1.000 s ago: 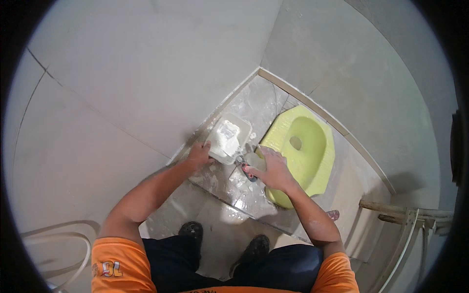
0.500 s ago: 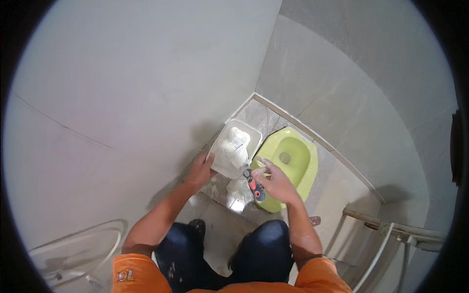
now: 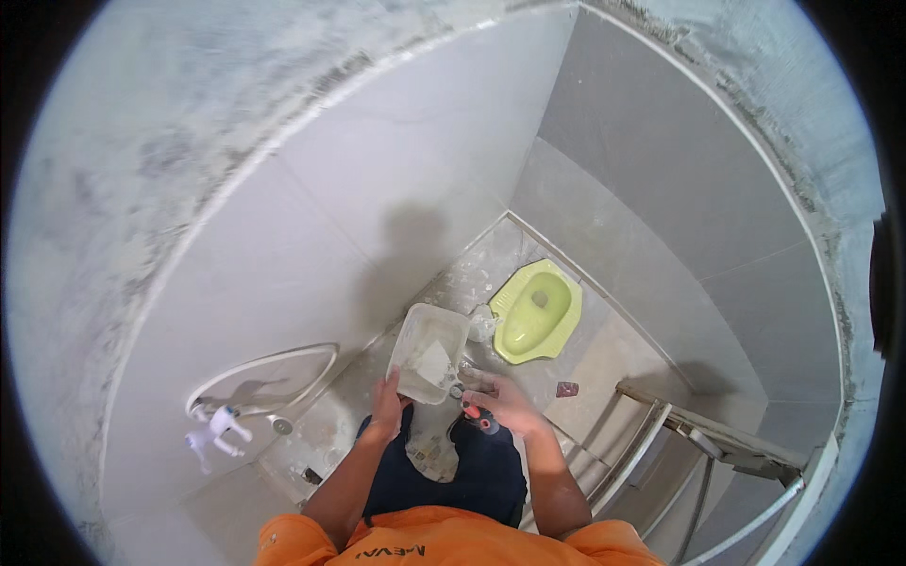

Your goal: The person mixes a white paste in a plastic container using a putty knife and then applies the paste to the base of a yellow squat toilet.

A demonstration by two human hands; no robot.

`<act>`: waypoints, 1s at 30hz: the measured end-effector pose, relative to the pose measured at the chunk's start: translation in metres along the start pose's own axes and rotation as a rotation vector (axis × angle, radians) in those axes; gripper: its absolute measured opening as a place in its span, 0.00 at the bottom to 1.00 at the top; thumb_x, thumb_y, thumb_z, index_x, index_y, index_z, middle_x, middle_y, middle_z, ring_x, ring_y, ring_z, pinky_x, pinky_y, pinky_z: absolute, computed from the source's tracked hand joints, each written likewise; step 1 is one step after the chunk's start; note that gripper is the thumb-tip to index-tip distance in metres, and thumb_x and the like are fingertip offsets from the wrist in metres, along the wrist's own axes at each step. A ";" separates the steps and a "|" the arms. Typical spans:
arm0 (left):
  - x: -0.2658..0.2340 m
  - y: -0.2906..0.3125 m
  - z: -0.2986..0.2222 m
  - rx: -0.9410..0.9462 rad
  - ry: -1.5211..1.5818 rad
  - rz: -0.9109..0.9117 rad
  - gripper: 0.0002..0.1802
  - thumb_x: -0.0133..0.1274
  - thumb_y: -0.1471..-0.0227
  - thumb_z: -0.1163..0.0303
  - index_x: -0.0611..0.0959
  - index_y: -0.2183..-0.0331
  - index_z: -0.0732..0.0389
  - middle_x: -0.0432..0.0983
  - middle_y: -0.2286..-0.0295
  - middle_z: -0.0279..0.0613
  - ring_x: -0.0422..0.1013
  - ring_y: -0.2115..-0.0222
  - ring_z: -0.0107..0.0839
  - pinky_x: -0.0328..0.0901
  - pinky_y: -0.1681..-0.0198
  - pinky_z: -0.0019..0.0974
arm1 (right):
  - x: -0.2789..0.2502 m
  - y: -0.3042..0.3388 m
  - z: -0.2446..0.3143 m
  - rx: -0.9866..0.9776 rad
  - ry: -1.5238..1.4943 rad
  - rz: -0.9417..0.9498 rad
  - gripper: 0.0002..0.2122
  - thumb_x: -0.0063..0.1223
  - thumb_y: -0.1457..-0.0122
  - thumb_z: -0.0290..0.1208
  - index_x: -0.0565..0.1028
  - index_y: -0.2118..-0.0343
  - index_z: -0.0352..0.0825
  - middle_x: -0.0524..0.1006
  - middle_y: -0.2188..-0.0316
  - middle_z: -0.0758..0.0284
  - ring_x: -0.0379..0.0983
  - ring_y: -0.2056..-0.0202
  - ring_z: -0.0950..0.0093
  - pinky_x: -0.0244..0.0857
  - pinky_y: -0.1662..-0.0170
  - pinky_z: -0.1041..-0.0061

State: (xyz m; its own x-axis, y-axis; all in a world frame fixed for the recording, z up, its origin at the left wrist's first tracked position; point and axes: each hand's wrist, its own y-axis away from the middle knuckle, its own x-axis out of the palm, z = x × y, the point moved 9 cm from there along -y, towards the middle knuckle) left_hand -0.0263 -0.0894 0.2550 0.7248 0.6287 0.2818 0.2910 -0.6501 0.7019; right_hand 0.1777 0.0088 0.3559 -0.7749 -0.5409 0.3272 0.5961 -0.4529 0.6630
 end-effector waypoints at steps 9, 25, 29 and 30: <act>-0.093 0.126 -0.053 0.088 0.000 -0.126 0.30 0.48 0.32 0.50 0.77 0.45 0.68 0.79 0.54 0.45 0.75 0.54 0.33 0.70 0.48 0.39 | 0.133 0.081 -0.002 -0.239 0.220 -0.040 0.21 0.58 0.38 0.24 0.73 0.42 0.29 0.77 0.71 0.70 0.73 0.73 0.81 0.68 0.65 0.79; -0.350 0.222 -0.006 0.139 0.239 -0.196 0.33 0.48 0.34 0.48 0.71 0.41 0.66 0.76 0.48 0.48 0.76 0.50 0.38 0.71 0.47 0.44 | 0.395 0.090 -0.053 -0.205 1.010 0.135 0.29 0.61 0.39 0.43 0.71 0.44 0.22 0.83 0.63 0.50 0.82 0.67 0.63 0.73 0.60 0.66; -0.371 0.227 -0.026 0.182 0.233 -0.247 0.32 0.49 0.35 0.49 0.73 0.42 0.66 0.78 0.50 0.49 0.78 0.53 0.38 0.73 0.50 0.43 | 0.447 0.078 -0.011 -0.402 1.176 0.016 0.31 0.60 0.40 0.49 0.73 0.45 0.25 0.83 0.63 0.50 0.81 0.61 0.58 0.72 0.55 0.61; -0.374 0.231 -0.030 0.170 0.232 -0.269 0.32 0.50 0.35 0.48 0.73 0.43 0.67 0.78 0.51 0.49 0.78 0.53 0.38 0.73 0.50 0.43 | 0.467 0.081 0.011 -0.422 1.127 -0.053 0.30 0.60 0.40 0.49 0.75 0.46 0.25 0.83 0.63 0.50 0.81 0.61 0.58 0.72 0.55 0.61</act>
State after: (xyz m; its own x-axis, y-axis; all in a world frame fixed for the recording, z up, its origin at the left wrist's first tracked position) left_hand -0.2491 -0.4621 0.3320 0.4537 0.8535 0.2562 0.5646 -0.4978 0.6584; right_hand -0.1379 -0.2731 0.5699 -0.3063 -0.7345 -0.6056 0.7541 -0.5754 0.3165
